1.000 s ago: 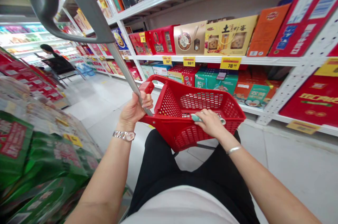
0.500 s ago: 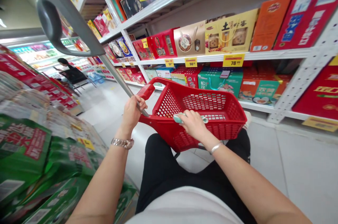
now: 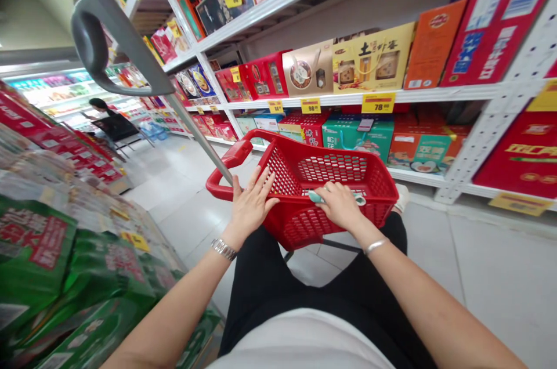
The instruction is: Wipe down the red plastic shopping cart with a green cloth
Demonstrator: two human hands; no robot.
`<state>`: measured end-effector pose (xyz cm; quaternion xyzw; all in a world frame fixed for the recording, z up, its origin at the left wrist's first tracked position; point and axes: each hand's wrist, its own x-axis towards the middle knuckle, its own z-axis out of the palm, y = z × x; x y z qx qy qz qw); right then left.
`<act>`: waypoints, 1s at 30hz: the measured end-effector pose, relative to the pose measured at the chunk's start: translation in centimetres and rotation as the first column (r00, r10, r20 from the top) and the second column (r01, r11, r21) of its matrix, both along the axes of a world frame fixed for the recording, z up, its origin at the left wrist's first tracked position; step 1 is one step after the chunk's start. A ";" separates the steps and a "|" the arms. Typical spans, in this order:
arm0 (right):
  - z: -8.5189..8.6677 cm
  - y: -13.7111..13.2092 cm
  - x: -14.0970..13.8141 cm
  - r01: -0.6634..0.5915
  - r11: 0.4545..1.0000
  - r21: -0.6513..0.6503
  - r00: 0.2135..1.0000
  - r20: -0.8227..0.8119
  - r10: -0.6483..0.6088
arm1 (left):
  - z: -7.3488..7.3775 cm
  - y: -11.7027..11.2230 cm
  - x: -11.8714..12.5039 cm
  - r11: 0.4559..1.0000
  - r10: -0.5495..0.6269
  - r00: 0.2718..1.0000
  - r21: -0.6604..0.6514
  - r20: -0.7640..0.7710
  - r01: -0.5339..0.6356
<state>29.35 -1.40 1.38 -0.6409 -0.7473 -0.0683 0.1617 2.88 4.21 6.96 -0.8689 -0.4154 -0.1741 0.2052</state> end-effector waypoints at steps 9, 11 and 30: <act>-0.2 -0.2 -0.7 0.014 1.000 0.002 1.000 0.016 -0.014 | 0.0 2.2 -1.6 0.985 0.137 0.990 -0.102 -0.025 -0.139; -1.0 -0.7 1.3 0.059 0.998 0.021 0.997 0.041 -0.060 | 0.1 2.3 -1.7 0.982 0.145 0.989 -0.121 -0.007 -0.144; 1.7 1.9 -7.5 -0.089 0.994 0.066 0.996 -0.015 0.090 | -0.6 2.6 -0.7 0.996 0.047 0.992 -0.083 0.118 -0.037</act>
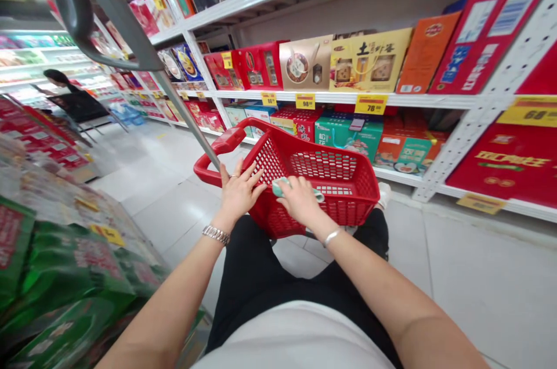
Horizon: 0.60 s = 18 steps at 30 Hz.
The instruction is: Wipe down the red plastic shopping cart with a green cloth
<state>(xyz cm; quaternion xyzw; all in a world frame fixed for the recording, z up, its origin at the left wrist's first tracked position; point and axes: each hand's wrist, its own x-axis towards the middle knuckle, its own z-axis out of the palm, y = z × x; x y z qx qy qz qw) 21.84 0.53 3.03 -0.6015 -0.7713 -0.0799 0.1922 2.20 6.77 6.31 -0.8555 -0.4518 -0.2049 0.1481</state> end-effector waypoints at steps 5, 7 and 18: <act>1.3 1.8 -4.4 0.007 1.000 -0.030 1.000 -0.016 -0.007 | 0.0 0.3 -0.8 0.999 -0.032 0.999 -0.008 -0.014 0.032; 0.9 1.5 -3.3 0.033 0.998 -0.061 0.999 0.000 -0.033 | 0.1 0.5 -1.1 0.999 -0.030 0.999 -0.031 -0.020 0.030; -2.7 -3.2 12.7 0.300 0.949 -0.092 0.952 0.095 -0.292 | 1.2 3.1 -1.8 0.993 -0.029 0.999 -0.118 -0.038 0.025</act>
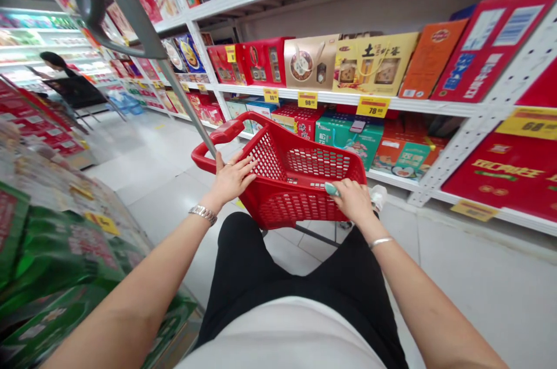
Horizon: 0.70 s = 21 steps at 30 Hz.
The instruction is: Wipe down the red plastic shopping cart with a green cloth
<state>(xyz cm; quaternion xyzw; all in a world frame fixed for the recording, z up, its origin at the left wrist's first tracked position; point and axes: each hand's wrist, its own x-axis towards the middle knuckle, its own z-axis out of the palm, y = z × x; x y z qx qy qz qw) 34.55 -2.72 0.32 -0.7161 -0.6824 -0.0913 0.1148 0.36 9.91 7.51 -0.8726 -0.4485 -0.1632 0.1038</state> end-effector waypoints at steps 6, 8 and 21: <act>-0.2 0.9 0.2 0.044 0.999 -0.017 0.998 -0.033 -0.044 | -0.1 1.4 1.8 0.998 0.066 0.998 0.005 -0.003 -0.066; 0.1 1.0 -1.7 0.116 0.993 -0.021 0.993 -0.016 -0.116 | -1.5 0.5 3.8 0.998 0.049 0.999 -0.028 0.021 -0.049; 1.6 -1.0 -13.8 -0.173 0.975 -0.139 0.965 -0.222 0.140 | -5.9 -1.2 4.2 0.959 0.189 0.976 -0.237 0.110 -0.159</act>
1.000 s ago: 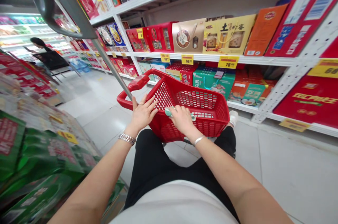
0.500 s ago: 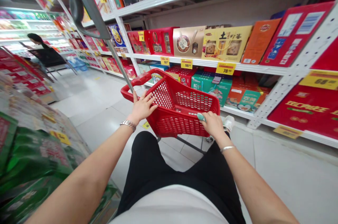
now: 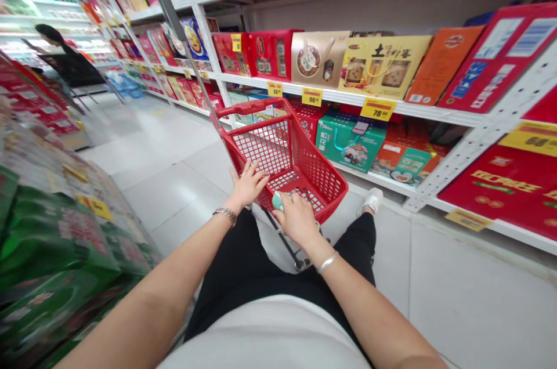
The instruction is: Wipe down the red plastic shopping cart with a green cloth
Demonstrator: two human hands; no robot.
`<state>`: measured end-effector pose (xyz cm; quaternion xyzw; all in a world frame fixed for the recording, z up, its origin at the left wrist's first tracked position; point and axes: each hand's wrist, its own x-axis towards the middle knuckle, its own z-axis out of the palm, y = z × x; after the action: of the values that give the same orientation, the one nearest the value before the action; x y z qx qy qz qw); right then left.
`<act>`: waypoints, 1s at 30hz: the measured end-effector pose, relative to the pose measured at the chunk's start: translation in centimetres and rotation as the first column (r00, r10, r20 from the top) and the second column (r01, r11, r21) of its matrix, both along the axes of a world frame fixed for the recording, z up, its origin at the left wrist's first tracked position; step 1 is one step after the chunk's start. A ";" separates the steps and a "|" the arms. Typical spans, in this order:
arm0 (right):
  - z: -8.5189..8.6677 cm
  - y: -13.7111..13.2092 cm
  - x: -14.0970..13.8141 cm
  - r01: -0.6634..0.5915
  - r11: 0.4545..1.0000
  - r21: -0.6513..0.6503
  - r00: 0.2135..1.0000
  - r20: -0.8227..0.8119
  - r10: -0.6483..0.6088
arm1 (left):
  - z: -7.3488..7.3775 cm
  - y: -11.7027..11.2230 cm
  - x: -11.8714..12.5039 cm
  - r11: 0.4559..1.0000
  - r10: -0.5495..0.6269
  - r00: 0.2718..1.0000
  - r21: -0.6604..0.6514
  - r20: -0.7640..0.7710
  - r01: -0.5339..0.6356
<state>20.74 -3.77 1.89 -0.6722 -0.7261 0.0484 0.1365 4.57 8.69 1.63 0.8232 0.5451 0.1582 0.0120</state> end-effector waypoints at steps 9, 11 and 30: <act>-0.5 -0.7 2.8 -0.254 0.967 0.002 0.955 0.158 0.250 | 0.2 0.8 -4.0 0.986 0.163 0.986 0.026 -0.022 -0.162; -0.3 -0.2 3.9 -0.222 0.975 -0.034 0.963 0.152 0.224 | 0.1 0.0 -3.7 0.987 0.160 0.986 0.019 -0.043 -0.159; -1.6 0.5 -1.4 -0.335 0.941 0.041 0.936 0.126 0.327 | -0.9 -0.6 -3.8 0.976 0.169 0.984 -0.151 0.051 -0.160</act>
<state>19.39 -3.31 0.33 -0.5375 -0.8367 0.0085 0.1044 0.72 8.11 0.77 0.7668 0.6207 0.1445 0.0766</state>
